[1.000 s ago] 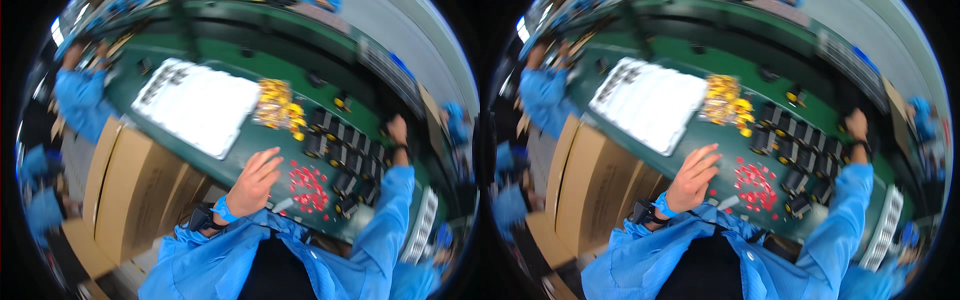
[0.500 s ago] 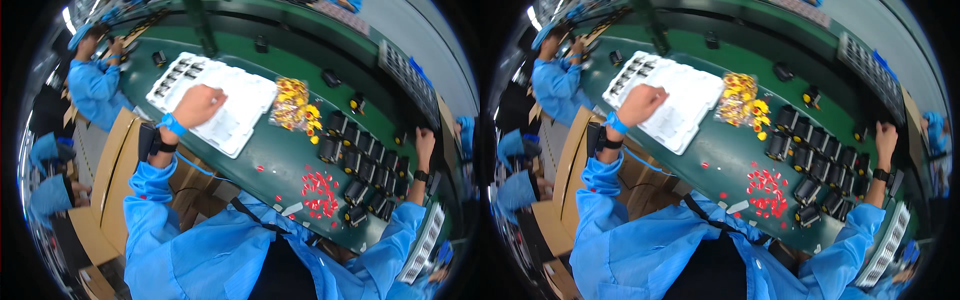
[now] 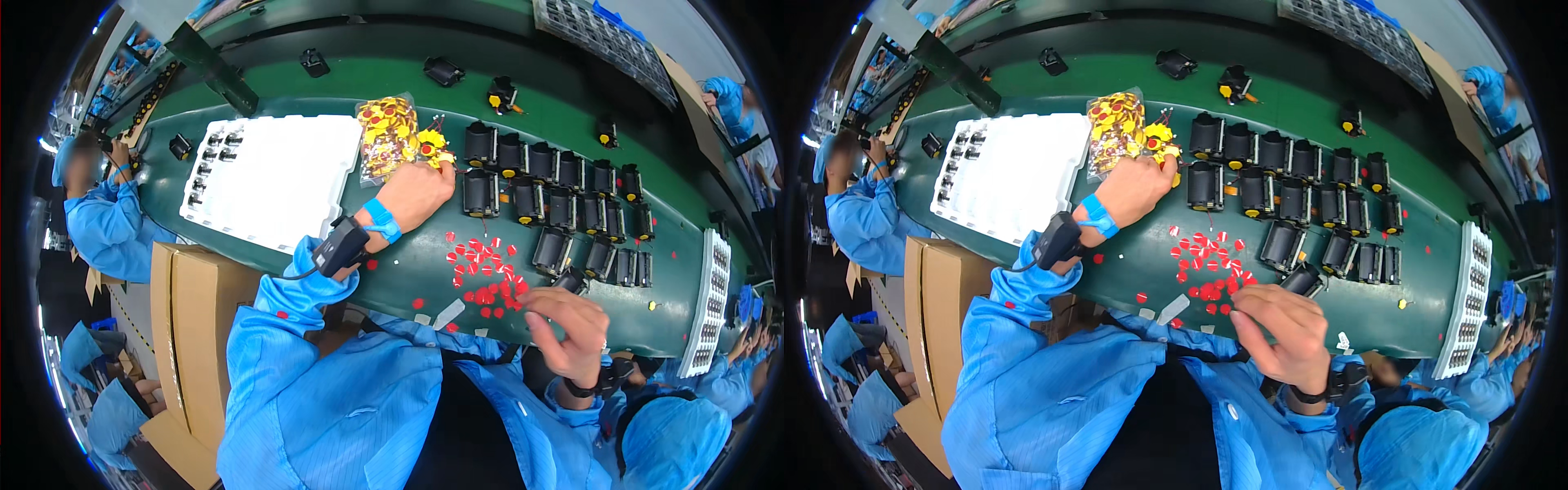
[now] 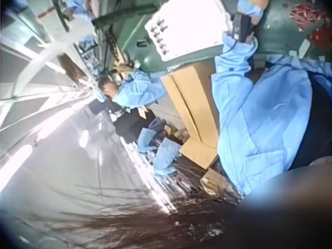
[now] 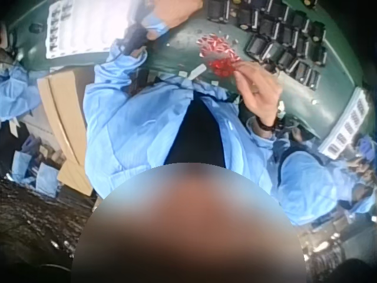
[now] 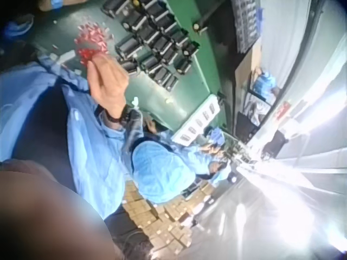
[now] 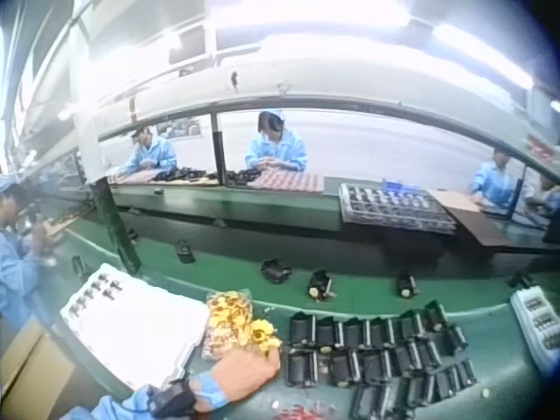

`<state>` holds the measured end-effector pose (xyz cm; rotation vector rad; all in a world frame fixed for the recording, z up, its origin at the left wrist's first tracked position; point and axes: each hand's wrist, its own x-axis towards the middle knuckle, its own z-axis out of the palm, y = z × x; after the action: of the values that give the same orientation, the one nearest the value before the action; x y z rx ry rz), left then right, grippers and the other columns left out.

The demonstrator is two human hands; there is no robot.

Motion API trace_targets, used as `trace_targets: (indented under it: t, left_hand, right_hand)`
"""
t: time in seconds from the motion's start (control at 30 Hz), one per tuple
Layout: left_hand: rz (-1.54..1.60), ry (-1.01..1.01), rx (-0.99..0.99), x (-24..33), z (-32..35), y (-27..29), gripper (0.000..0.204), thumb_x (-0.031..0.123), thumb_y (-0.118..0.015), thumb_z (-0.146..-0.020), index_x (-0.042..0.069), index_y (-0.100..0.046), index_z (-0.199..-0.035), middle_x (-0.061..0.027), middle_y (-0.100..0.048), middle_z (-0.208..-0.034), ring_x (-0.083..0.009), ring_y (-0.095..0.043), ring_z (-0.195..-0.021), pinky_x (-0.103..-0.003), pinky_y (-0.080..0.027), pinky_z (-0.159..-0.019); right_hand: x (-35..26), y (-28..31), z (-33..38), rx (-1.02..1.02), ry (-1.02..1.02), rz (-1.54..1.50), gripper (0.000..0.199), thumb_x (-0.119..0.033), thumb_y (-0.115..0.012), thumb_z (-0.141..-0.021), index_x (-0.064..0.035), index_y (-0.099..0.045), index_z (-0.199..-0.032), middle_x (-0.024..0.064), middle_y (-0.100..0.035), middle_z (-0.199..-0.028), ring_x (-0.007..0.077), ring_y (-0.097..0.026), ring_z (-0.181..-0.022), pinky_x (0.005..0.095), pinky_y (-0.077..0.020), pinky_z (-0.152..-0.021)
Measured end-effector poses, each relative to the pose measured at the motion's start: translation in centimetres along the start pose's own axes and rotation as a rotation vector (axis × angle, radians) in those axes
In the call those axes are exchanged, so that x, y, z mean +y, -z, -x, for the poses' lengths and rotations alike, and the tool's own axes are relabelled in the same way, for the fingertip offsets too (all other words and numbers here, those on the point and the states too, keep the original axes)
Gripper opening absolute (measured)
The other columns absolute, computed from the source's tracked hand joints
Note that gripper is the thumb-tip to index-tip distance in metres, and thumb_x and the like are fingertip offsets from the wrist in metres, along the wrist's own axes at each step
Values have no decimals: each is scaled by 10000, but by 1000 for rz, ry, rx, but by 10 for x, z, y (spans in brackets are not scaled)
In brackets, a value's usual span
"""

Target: Assembling small plastic housings by applying yellow stickers and fitting internal components at a factory workbench.

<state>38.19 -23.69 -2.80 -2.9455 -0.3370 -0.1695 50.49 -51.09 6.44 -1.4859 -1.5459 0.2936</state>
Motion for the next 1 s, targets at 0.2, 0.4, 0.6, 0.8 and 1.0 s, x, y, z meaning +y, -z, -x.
trace_targets:
  t: [0.2, 0.4, 0.6, 0.8, 1.0]
  left_hand:
    - [-302, -157, 1, 5, 12, 3, 172, 121, -622, -799, -18, -582, -893, -74, -631, -746, -204, -655, -726, -325, -496, -618]
    - [-178, -158, -112, 11, 27, 8, 233, 115, -597, -831, -14, -568, -1023, -95, -641, -846, -258, -646, -831, -392, -511, -746]
    - [-245, -222, 16, 9, 28, 9, 358, 141, -598, -838, -54, -581, -1138, -110, -644, -938, -252, -624, -907, -366, -499, -756]
    - [-310, -275, -42, 4, 12, 0, 218, 147, -599, -829, -7, -608, -984, -88, -618, -864, -206, -605, -857, -329, -500, -722]
    - [-143, -117, -82, 8, 19, 13, 391, 125, -597, -796, -95, -564, -1117, -142, -635, -892, -266, -628, -861, -345, -518, -713]
  right_hand:
    - [6, -15, 22, 26, -128, -79, 97, 45, -681, -778, 39, -684, -875, 150, -723, -827, 275, -718, -728, 342, -566, -679]
    - [17, -42, 5, -6, 14, -150, 80, 36, -692, -812, 41, -678, -891, 140, -717, -825, 269, -707, -702, 331, -552, -644]
    - [14, -49, 9, -6, 7, -162, 88, 41, -697, -807, 44, -678, -893, 150, -708, -803, 270, -705, -697, 333, -552, -638]
    - [13, -53, 10, -4, 19, -166, 88, 39, -703, -803, 42, -682, -889, 150, -702, -789, 277, -701, -691, 337, -555, -641]
    - [13, -54, 16, 17, -9, -164, 60, 25, -695, -819, 33, -684, -877, 138, -710, -789, 264, -706, -690, 326, -553, -645]
